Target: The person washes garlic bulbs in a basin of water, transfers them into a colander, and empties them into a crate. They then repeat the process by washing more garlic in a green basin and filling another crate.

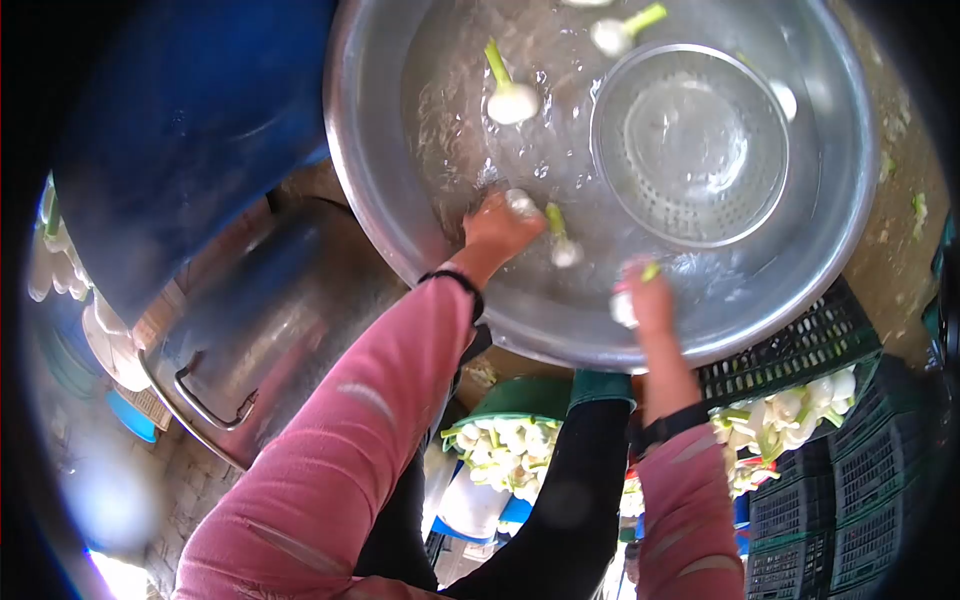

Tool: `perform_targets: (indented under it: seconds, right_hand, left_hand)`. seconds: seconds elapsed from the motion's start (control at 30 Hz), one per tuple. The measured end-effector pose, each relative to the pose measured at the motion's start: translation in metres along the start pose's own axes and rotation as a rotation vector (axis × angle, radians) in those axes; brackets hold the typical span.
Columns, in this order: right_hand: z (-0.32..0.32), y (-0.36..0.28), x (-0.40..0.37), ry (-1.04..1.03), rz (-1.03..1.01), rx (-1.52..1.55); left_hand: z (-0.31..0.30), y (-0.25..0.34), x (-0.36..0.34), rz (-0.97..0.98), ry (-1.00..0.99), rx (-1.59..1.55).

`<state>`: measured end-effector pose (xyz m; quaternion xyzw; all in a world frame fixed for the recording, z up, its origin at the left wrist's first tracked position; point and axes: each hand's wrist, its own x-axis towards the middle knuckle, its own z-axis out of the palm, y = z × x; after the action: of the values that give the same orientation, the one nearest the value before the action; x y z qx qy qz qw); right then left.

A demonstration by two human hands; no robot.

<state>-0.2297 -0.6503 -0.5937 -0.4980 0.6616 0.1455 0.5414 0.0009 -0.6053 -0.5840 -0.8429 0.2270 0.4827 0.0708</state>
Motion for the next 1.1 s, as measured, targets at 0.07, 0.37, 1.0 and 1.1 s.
perform_targets:
  seconds: [0.07,0.37,1.0,1.1]
  right_hand:
    - [0.022,-0.065,-0.035,0.008,0.024,-0.099]
    - [0.107,-0.103,0.003,-0.240,-0.009,-0.722]
    - [-0.193,-0.115,0.027,-0.018,-0.249,0.194]
    - [-0.150,-0.087,0.023,0.008,-0.243,0.402]
  left_hand:
    - [-0.003,-0.027,0.005,0.174,0.218,-0.527]
    - [-0.118,0.081,0.069,0.302,0.106,0.331]
    - [-0.067,0.135,-0.048,0.634,-0.041,-0.421]
    - [-0.055,0.167,-0.049,0.607,0.165,0.092]
